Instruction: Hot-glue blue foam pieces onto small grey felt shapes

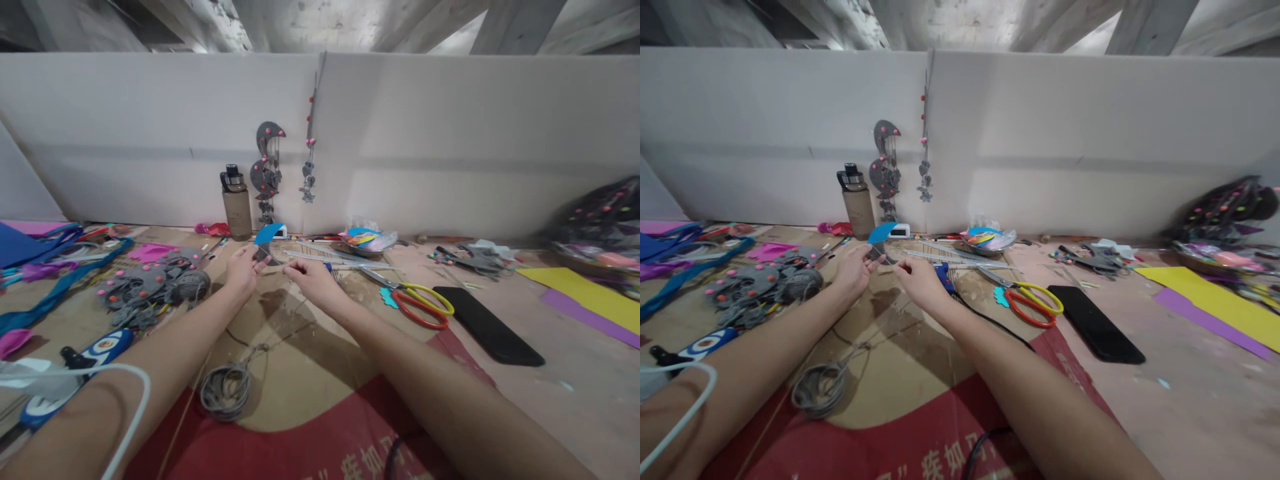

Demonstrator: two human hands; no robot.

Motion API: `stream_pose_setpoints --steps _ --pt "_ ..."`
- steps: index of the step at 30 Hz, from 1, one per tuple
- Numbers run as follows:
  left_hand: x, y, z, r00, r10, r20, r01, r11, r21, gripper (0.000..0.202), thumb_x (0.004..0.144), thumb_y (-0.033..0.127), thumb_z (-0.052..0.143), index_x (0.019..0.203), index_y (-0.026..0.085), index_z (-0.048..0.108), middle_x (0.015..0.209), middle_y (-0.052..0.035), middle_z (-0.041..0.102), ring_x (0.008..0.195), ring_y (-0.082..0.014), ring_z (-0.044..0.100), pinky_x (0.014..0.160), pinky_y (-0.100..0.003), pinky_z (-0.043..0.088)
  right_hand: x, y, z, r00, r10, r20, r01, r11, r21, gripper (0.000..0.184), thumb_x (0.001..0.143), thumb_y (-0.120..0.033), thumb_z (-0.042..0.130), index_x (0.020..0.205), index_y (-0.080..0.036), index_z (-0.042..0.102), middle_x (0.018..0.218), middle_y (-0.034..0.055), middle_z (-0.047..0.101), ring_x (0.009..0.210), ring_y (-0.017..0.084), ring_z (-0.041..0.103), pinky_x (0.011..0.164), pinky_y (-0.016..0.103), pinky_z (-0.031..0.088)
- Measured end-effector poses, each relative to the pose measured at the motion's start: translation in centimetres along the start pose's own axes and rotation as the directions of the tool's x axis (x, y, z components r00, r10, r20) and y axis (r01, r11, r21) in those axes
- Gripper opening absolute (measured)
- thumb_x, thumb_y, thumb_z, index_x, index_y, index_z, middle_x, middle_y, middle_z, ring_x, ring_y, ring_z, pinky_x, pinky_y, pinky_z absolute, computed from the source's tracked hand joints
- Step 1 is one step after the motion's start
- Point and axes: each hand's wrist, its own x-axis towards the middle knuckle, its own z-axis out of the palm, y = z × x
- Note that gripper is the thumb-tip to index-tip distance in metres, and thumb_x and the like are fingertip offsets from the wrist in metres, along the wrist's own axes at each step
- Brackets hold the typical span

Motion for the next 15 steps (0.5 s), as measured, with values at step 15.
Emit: stream_pose_setpoints --steps 15 --pt "0.2 1.0 -0.4 0.996 0.065 0.062 -0.064 0.998 -0.020 0.010 0.072 0.010 0.058 0.069 0.017 0.050 0.069 0.0007 0.060 0.065 -0.0100 0.060 0.071 -0.032 0.054 -3.2 -9.3 -4.3 0.962 -0.032 0.270 -0.143 0.783 0.605 0.020 0.074 -0.034 0.062 0.085 -0.017 0.060 0.062 -0.0046 0.045 0.049 0.004 0.038 0.044 0.018 0.031"
